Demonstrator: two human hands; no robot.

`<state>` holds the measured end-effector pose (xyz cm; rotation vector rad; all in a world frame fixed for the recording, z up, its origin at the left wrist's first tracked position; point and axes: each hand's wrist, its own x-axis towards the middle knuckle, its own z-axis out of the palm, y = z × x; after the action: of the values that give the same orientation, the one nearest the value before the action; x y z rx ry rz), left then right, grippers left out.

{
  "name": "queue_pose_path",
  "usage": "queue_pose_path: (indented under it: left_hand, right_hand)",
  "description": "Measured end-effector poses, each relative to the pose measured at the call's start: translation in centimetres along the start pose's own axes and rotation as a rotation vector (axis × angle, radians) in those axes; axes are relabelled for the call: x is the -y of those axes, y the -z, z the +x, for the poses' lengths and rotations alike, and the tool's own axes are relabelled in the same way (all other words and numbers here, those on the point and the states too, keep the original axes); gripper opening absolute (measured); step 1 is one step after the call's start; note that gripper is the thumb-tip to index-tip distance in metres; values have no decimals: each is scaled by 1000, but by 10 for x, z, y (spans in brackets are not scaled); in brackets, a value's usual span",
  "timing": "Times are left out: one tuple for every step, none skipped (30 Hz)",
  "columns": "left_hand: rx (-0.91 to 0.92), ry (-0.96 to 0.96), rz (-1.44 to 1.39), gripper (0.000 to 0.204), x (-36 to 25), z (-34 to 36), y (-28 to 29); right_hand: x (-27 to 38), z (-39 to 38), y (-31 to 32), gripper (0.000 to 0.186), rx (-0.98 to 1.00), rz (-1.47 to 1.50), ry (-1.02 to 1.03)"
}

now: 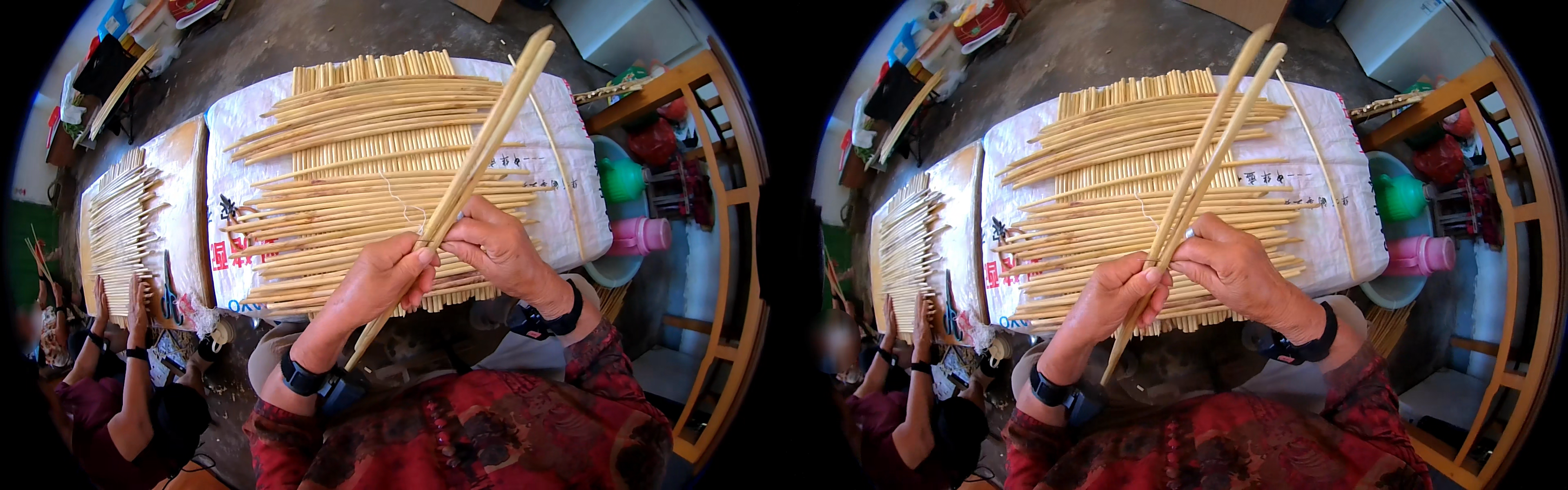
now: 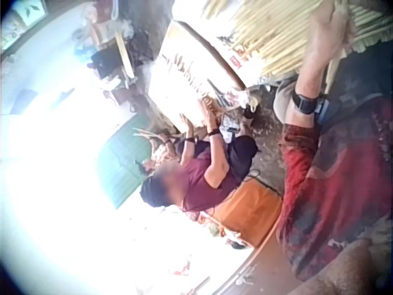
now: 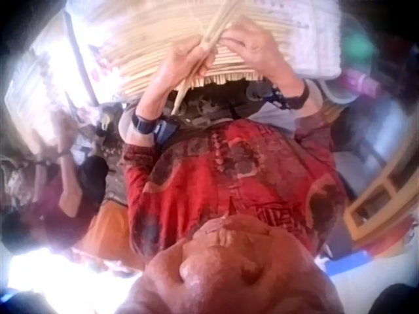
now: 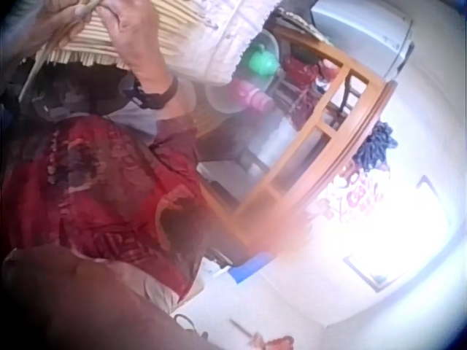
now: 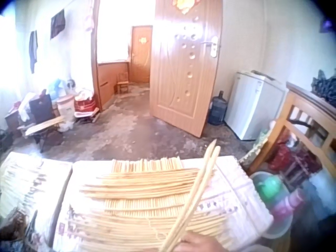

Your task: The person aligns several bamboo sticks on a table and weaves white string through them to bind them together, repeating the process with more sticks to extend the length.

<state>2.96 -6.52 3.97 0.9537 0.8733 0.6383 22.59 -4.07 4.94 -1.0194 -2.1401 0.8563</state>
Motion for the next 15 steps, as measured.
queue_pose_path:
  left_hand:
    - [-11, 2, 11, 24, 1, 0, 0]
    - [-6, -3, -29, 23, 1, 0, 0]
    - [-2, -8, -69, 23, 2, 0, 1]
    - [3, -13, -109, 23, 3, 1, 1]
    - [-12, -14, -141, 22, 5, 2, 1]
    - [-31, -13, -174, 22, 6, 3, 1]
    - [-51, -11, -207, 21, 7, 4, 1]
    - [-54, -10, -216, 21, 7, 4, 2]
    - [-54, -9, -226, 21, 6, 5, 2]
    - [-55, -8, -236, 21, 6, 6, 3]
    - [-46, -6, -245, 21, 7, 6, 3]
    - [-38, -6, -253, 22, 8, 6, 5]
    - [-30, -5, -261, 22, 9, 6, 5]
    - [-30, -2, -262, 22, 8, 6, 5]
    - [-29, 1, -264, 22, 8, 6, 6]
  right_hand:
    - [0, 1, 0, 19, -1, 23, 7]
    - [1, 1, -1, 19, -2, 46, 14]
    - [0, 1, -1, 18, -2, 68, 21]
    - [-2, 1, -3, 18, -6, 86, 18]
    - [-6, 0, -5, 18, -10, 105, 15]
    - [-9, 0, -6, 18, -11, 126, 11]
    - [-9, 0, -5, 17, -2, 115, -4]
    - [-8, 0, -4, 16, 8, 104, -20]
    - [-8, -1, -3, 15, 17, 90, -37]
    - [-9, -1, -3, 15, 15, 107, -41]
    - [-10, -1, -5, 15, 13, 123, -45]
    - [-10, 0, -5, 15, 10, 139, -46]
    - [-10, 0, -5, 15, 35, 200, -107]
    - [-8, 0, -4, 15, 59, 260, -168]
    - [-7, -1, -4, 16, 84, 321, -230]
